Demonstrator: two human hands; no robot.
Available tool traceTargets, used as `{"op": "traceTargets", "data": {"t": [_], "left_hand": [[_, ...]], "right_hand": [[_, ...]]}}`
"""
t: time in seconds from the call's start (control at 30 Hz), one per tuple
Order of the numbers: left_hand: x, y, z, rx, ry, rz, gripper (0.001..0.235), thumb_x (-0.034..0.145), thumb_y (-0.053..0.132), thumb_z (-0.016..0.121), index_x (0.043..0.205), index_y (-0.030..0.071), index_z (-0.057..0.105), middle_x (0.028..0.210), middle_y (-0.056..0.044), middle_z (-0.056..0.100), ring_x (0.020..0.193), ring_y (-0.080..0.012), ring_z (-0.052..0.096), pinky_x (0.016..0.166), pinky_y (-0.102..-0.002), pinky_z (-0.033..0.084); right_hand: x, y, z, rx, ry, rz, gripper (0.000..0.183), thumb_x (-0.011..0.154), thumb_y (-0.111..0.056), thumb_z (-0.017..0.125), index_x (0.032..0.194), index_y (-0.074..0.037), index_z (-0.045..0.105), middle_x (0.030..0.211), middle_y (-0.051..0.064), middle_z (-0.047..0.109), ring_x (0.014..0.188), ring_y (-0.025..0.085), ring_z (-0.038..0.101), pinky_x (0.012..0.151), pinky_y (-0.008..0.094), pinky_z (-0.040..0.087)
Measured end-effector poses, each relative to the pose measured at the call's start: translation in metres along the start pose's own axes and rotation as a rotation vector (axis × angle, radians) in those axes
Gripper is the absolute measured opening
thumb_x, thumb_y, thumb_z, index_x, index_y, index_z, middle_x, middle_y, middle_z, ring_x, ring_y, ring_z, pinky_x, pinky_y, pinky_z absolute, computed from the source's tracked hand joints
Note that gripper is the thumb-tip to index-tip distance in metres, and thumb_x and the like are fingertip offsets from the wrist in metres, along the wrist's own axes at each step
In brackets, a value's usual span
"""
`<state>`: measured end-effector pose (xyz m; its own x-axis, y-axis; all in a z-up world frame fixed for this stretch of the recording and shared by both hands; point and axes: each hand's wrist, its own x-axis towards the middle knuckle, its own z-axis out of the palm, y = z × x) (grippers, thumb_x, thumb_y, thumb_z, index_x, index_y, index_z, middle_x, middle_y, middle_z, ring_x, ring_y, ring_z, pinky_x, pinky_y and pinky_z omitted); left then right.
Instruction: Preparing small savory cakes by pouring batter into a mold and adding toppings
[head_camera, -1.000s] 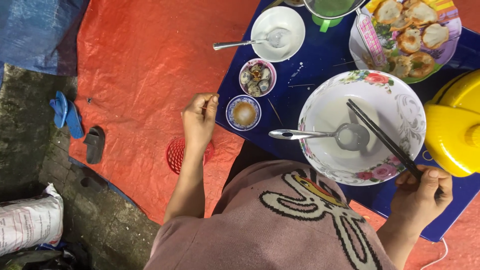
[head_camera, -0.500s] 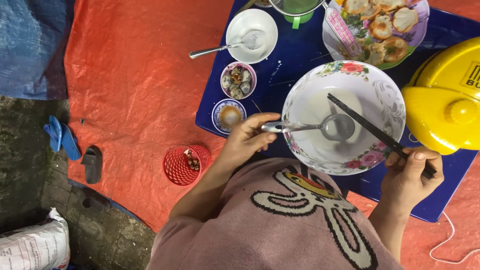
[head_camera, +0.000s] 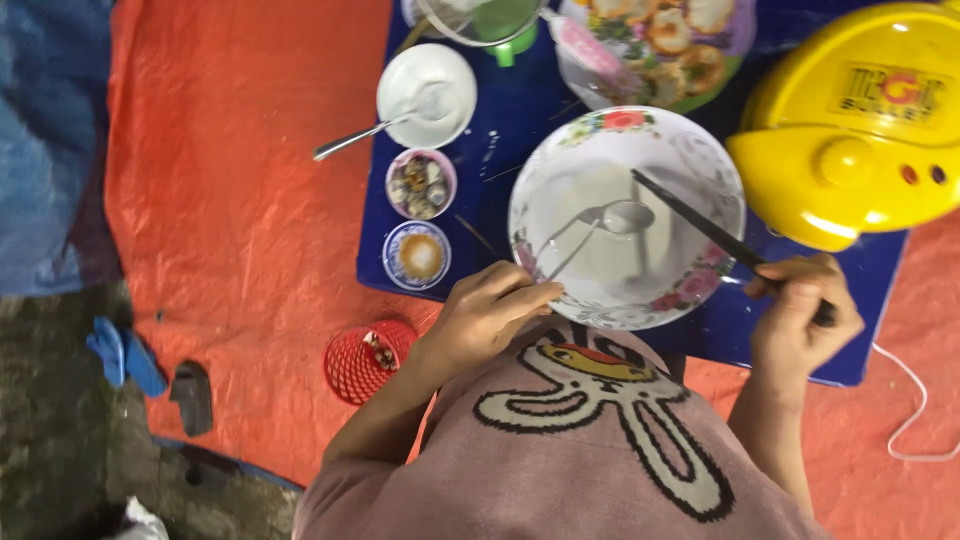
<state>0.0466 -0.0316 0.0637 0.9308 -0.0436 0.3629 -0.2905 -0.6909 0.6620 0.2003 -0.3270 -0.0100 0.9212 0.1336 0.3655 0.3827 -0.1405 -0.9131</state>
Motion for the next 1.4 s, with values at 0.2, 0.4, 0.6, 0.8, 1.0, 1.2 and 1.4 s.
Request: {"op": "traceTargets", "data": {"t": [0.2,0.4,0.6,0.8,1.0,1.2,1.4], "left_hand": [[-0.002,-0.018,0.032,-0.247,0.037,0.041,0.047,0.099,-0.007,0.075,0.139,0.012,0.06,0.099,-0.008,0.06,0.081,-0.0199,0.06,0.074,-0.032,0.055],[0.012,-0.008,0.02,-0.333,0.104,-0.116,0.022,0.105,0.01,0.061,0.123,-0.003,0.066,0.094,-0.011,0.069,0.083,-0.0206,0.062,0.077,-0.033,0.053],[-0.02,-0.035,0.011,-0.644,0.217,-0.735,0.031,0.102,0.03,0.062,0.122,0.009,0.071,0.082,-0.001,0.064,0.069,-0.0085,0.058,0.06,-0.022,0.052],[-0.048,-0.067,0.007,-0.561,0.221,-0.657,0.039,0.106,0.037,0.054,0.129,0.009,0.066,0.089,0.0,0.063,0.065,-0.0073,0.06,0.056,-0.019,0.049],[-0.033,-0.074,-0.049,-0.032,0.3,-0.469,0.022,0.101,0.015,0.065,0.122,0.008,0.066,0.113,-0.01,0.063,0.093,-0.0193,0.066,0.071,-0.029,0.058],[0.011,-0.045,-0.081,-0.093,0.354,-0.385,0.02,0.104,0.015,0.062,0.122,0.008,0.068,0.122,-0.009,0.066,0.097,-0.0182,0.073,0.087,-0.027,0.059],[0.03,-0.064,-0.096,-0.537,0.319,-0.546,0.021,0.107,0.019,0.057,0.121,0.008,0.067,0.098,-0.004,0.072,0.076,-0.0083,0.066,0.063,-0.02,0.056]], "right_hand": [[0.003,-0.011,0.009,0.013,-0.094,-0.13,0.041,0.113,-0.029,0.053,0.086,0.002,0.056,0.077,0.015,0.058,0.068,0.025,0.056,0.071,0.035,0.046],[0.001,-0.003,0.006,0.052,-0.067,-0.1,0.039,0.116,-0.028,0.054,0.09,0.001,0.055,0.077,0.018,0.057,0.067,0.025,0.054,0.071,0.035,0.042],[-0.014,0.039,-0.006,0.205,0.067,0.15,0.046,0.122,-0.036,0.055,0.094,0.0,0.052,0.086,0.015,0.053,0.06,0.024,0.05,0.059,0.03,0.037],[-0.022,0.036,-0.017,0.166,-0.023,0.261,0.032,0.12,-0.029,0.06,0.099,-0.006,0.054,0.098,0.009,0.058,0.069,0.02,0.055,0.066,0.029,0.045],[-0.029,0.026,-0.033,0.05,-0.171,0.243,0.02,0.117,-0.016,0.061,0.114,0.004,0.06,0.098,0.016,0.059,0.078,0.021,0.062,0.079,0.029,0.053],[-0.025,0.014,-0.057,-0.079,-0.308,0.298,0.027,0.109,-0.005,0.062,0.133,0.006,0.057,0.135,0.019,0.061,0.109,0.023,0.063,0.102,0.03,0.054],[0.038,0.015,-0.1,-0.398,-0.422,0.026,0.018,0.128,-0.014,0.056,0.122,0.003,0.057,0.121,0.014,0.058,0.122,0.028,0.054,0.133,0.043,0.037]]}}
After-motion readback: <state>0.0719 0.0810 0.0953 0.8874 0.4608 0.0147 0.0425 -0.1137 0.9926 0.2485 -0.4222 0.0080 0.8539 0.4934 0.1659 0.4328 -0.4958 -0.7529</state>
